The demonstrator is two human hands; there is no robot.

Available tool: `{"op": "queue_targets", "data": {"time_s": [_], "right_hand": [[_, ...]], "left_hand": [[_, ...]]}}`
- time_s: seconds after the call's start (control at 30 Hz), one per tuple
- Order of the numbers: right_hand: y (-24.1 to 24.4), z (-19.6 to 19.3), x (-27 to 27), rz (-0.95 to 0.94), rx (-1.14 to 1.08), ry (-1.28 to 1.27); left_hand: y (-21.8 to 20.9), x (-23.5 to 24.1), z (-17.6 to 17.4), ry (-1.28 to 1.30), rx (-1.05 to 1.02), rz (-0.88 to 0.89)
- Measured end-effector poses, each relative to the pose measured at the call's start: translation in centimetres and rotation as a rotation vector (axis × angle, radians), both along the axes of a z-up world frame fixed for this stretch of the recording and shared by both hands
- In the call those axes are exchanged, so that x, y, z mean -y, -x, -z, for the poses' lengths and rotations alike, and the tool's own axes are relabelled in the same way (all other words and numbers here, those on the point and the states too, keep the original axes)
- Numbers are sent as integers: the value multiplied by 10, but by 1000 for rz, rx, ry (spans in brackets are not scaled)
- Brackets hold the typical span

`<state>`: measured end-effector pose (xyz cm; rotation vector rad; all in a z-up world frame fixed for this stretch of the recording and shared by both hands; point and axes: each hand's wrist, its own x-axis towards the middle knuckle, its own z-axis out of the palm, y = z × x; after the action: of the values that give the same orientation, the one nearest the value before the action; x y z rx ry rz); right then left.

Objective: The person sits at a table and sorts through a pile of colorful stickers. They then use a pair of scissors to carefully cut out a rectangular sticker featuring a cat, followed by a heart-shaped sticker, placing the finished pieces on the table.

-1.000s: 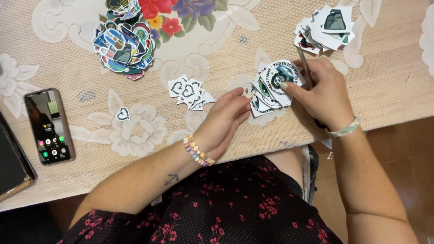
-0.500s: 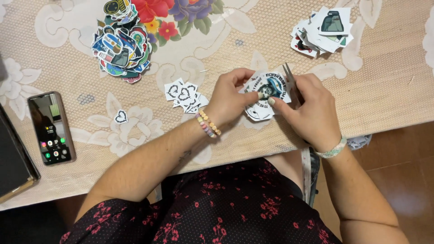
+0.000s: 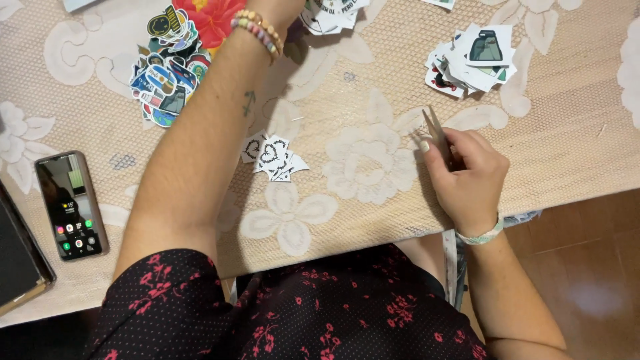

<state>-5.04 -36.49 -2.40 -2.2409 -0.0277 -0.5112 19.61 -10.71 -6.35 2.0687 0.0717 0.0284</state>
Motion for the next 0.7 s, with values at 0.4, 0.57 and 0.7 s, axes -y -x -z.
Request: {"op": "queue_targets", "data": {"time_s": [0.4, 0.57, 0.7], "right_hand": [[-1, -26, -17, 31, -108, 33], [-7, -47, -36, -59, -60, 119], [-18, -57, -63, -172, 58, 161]], "left_hand": [[34, 25, -61, -169, 152, 226], [113, 33, -111, 51, -7, 417], [193, 28, -101, 732, -250, 531]]}}
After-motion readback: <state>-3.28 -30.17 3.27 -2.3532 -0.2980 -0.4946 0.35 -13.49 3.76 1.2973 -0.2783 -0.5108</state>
